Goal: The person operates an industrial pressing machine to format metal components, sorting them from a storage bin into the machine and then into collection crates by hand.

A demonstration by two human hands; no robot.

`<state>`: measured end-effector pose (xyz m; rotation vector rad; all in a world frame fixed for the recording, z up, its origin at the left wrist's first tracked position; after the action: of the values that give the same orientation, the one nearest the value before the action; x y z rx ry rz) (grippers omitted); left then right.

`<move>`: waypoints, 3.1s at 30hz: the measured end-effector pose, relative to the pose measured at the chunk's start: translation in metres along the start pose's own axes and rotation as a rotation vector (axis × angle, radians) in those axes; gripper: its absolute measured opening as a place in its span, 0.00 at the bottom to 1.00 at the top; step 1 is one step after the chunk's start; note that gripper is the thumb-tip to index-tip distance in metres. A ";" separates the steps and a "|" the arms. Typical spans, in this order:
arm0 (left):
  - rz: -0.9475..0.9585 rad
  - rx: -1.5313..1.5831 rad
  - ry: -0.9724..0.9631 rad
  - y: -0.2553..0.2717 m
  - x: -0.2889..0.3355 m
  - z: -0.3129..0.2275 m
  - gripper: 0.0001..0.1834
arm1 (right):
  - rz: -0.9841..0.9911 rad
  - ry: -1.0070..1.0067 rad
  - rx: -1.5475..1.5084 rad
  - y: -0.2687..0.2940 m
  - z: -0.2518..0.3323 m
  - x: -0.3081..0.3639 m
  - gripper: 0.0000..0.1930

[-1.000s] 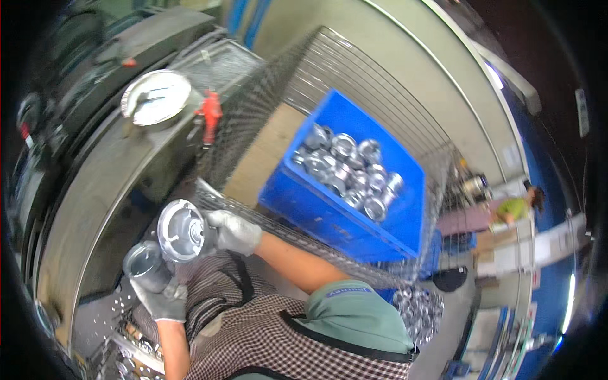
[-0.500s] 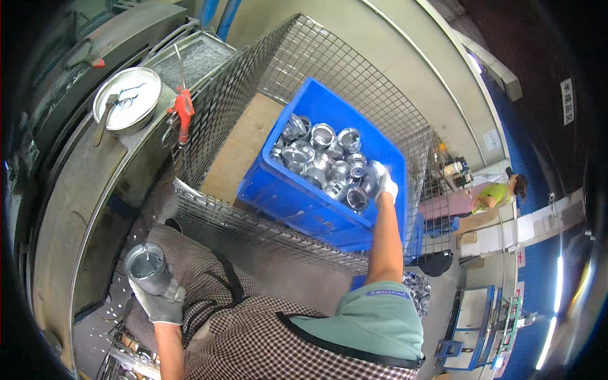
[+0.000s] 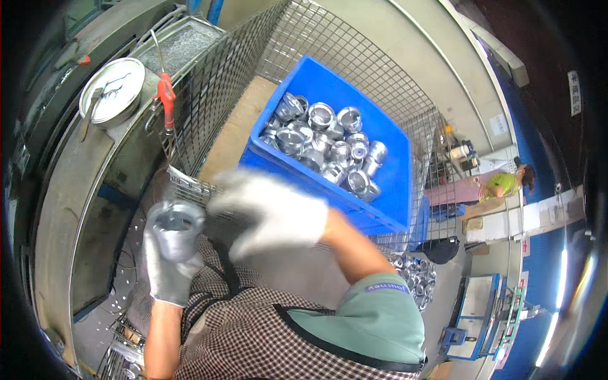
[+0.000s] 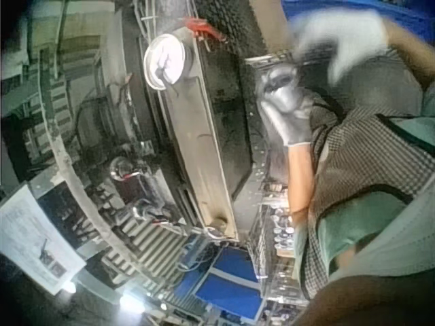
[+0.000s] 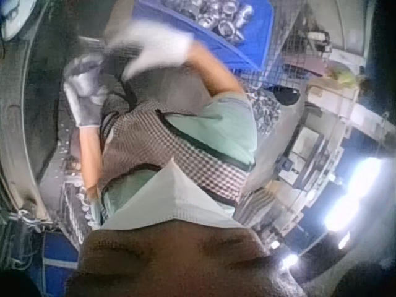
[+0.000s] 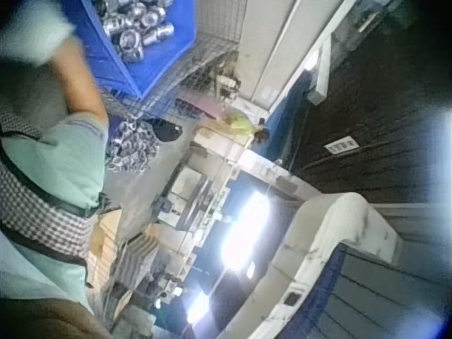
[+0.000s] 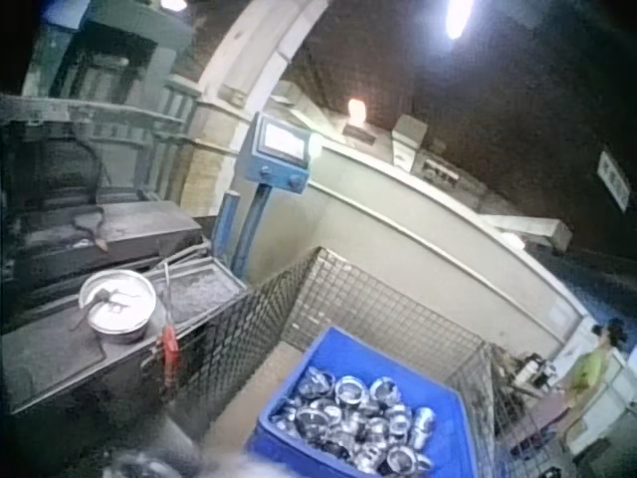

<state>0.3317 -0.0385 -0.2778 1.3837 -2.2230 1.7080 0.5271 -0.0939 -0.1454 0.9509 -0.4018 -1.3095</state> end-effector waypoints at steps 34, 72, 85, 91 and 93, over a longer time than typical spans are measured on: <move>-1.165 -1.633 -0.306 0.246 0.204 -0.050 0.28 | 0.049 0.011 0.266 -0.192 -0.015 -0.109 0.09; -2.254 0.519 -0.369 0.584 0.394 0.066 0.55 | 0.987 0.314 0.719 -0.328 0.059 -0.133 0.18; -1.526 -1.041 -1.076 0.209 0.372 -0.055 0.35 | 0.887 0.415 -0.451 -0.365 0.292 -0.135 0.26; -1.233 -1.859 -1.100 0.144 0.308 -0.163 0.21 | 0.339 0.572 -0.488 -0.253 0.250 -0.221 0.16; -1.199 -2.091 -1.302 0.130 0.287 -0.196 0.24 | -0.139 0.855 -0.046 -0.234 0.231 -0.239 0.14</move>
<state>-0.0185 -0.0619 -0.1566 1.7612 -0.9991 -1.7342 0.1486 0.0533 -0.1334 1.4085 0.3581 -0.9116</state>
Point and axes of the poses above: each hand's wrist, its own x-axis away from the middle knuckle, its own y-axis out of the back of the hand, z = x × y, the point moved 6 cm from there along -x, towards the middle knuckle, and after that the axes turned 5 degrees about -z, right-handed, at the moved point
